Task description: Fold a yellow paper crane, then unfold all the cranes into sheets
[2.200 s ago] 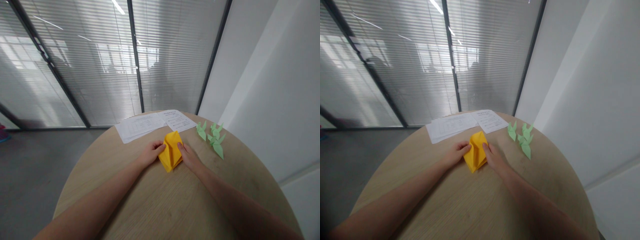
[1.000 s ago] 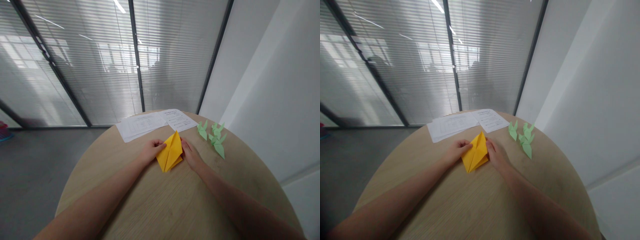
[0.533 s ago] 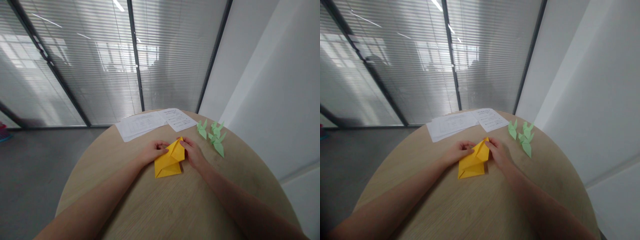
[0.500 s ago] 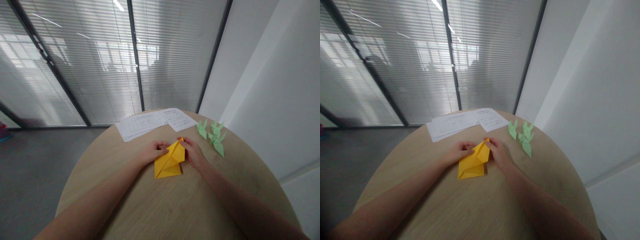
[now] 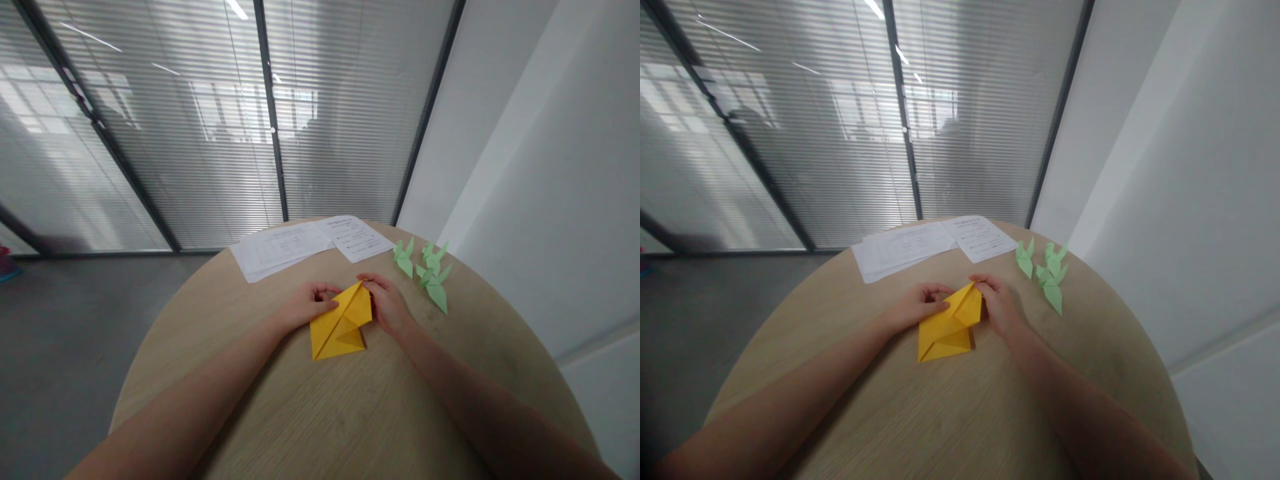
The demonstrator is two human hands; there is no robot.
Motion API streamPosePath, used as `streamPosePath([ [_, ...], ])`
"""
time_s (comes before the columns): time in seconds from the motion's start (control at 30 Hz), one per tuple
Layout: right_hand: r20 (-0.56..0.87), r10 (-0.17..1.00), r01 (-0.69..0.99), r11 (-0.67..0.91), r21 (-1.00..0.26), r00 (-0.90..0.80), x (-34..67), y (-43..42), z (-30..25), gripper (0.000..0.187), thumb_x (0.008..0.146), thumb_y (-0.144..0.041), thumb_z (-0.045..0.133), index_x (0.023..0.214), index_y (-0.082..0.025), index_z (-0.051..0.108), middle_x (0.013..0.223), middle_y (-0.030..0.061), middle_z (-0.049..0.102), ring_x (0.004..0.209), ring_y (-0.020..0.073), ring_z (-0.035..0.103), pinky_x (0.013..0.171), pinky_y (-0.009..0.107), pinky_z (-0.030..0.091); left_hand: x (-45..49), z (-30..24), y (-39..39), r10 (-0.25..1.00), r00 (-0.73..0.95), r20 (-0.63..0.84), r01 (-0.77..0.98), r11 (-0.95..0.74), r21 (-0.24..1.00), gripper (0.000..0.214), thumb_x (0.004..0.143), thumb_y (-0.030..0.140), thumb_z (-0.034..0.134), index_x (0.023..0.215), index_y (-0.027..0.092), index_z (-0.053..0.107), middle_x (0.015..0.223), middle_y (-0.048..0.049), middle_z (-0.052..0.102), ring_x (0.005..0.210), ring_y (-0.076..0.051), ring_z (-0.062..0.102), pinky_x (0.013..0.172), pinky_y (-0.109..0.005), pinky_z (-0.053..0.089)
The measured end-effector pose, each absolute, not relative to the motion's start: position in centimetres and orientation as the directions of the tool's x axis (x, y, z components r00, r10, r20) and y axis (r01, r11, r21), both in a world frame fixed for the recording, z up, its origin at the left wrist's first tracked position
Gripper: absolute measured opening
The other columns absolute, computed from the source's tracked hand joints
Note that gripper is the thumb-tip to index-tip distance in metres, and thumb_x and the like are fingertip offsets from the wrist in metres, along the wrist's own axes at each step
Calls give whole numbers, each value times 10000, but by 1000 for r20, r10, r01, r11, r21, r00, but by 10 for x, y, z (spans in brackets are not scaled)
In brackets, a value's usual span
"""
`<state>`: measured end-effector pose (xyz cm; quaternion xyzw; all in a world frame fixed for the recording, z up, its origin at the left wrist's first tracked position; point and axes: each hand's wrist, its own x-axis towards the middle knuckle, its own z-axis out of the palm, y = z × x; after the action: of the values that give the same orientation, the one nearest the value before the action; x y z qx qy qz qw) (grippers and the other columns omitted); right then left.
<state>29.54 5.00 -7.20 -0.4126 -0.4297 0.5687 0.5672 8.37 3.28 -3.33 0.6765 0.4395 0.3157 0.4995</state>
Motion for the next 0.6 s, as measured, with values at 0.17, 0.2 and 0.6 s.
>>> streamPosePath([
  [0.17,32,999,-284,30,-958,-2,296,53,-75,216,700,-366,697,877,-243,687,756,3,662,685,197,597,607,316,470,84,-33,32,913,409,-10,276,-113,955,404,749,368,742,1093,156,734,633,23,574,561,-112,470,527,-240,309],
  [0.2,44,999,-280,40,-959,-6,296,54,-76,190,702,-355,687,854,-243,674,765,3,665,692,197,598,610,313,472,84,-33,32,912,409,-10,276,-113,955,405,747,365,742,1094,156,734,632,24,574,561,-111,471,526,-239,309],
  [0.6,17,1000,-367,13,-930,-10,293,52,-70,391,794,-446,652,1142,-269,627,949,24,725,776,206,660,626,309,487,84,-39,36,954,301,-1,185,-57,981,419,754,379,751,1102,149,713,664,6,627,573,-122,527,559,-251,365],
])
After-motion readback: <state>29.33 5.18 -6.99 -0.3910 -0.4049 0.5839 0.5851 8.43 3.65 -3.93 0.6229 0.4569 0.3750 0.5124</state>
